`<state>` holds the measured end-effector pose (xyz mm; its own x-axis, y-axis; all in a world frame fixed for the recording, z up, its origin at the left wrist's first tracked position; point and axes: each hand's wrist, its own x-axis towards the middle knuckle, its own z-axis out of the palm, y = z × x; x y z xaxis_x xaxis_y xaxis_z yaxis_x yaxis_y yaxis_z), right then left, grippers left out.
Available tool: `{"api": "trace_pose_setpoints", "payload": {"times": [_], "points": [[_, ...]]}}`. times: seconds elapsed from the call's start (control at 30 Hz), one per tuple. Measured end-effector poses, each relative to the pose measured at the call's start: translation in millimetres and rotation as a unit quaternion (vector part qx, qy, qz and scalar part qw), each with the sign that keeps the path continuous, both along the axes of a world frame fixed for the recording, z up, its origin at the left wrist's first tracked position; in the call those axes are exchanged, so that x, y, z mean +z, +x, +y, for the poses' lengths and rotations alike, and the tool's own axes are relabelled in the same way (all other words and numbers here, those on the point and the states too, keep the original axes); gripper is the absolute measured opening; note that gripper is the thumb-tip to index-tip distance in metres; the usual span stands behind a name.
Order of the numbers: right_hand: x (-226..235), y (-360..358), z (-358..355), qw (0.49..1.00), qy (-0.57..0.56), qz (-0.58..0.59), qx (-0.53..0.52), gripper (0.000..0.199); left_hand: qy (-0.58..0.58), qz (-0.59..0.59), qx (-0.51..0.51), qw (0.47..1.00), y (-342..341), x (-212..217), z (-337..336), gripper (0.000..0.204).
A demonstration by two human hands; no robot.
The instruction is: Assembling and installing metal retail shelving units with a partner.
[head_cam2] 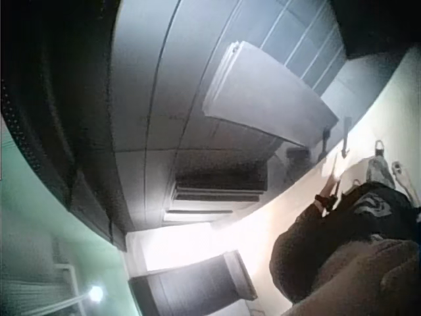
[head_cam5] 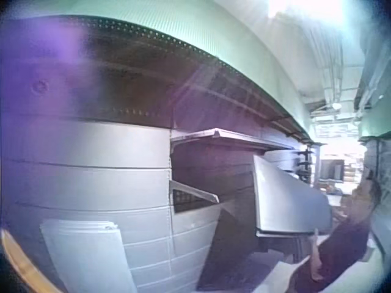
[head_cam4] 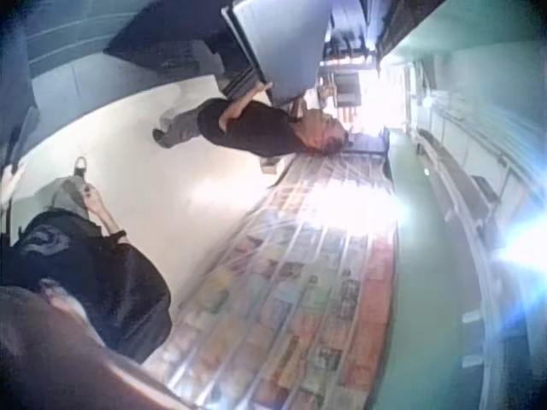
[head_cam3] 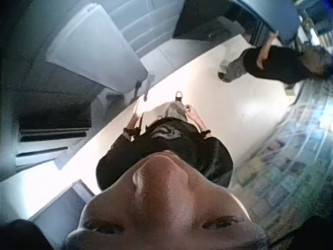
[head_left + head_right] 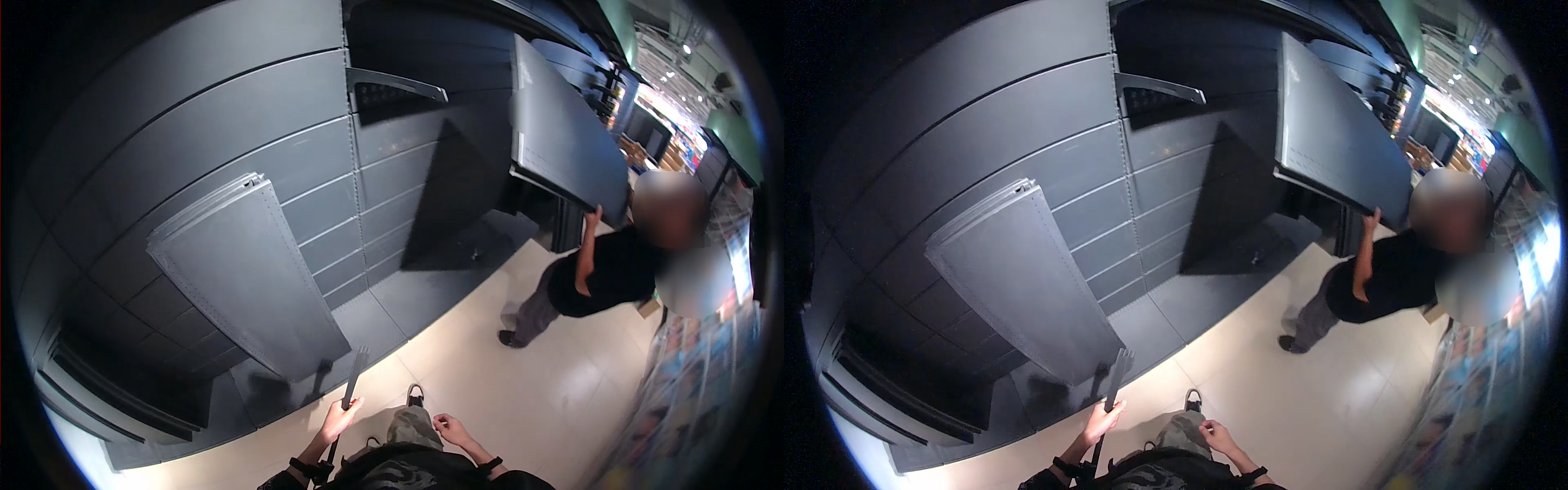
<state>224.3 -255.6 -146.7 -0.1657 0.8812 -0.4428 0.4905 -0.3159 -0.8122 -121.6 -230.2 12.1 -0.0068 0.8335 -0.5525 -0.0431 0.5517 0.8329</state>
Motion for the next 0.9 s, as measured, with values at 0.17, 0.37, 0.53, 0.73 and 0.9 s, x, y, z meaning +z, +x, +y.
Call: {"api": "trace_pose_setpoints", "payload": {"times": [0.17,0.37,0.53,0.73,0.9], "points": [[4.8,-1.0,-72.0,0.998,0.046,0.002,-0.052,0.034,0.016,0.048,-0.083,0.995,22.9,-8.9,-48.7,0.036],[-4.9,24.4,-131.8,0.994,0.063,-0.002,-0.090,0.034,0.070,0.060,-0.129,0.987,80.5,-8.0,-79.4,0.040],[-17.5,85.9,-188.1,0.985,0.081,-0.032,-0.146,0.031,0.100,0.114,-0.224,0.963,157.0,-10.3,-83.3,0.043],[-28.1,187.8,-282.8,0.948,0.062,-0.008,-0.311,0.027,0.145,0.127,-0.321,0.927,289.9,-10.3,-92.3,0.045],[-42.8,254.9,-305.1,0.948,0.056,-0.080,-0.302,0.024,0.135,0.153,-0.379,0.902,363.0,-0.2,-112.5,0.045]]}}
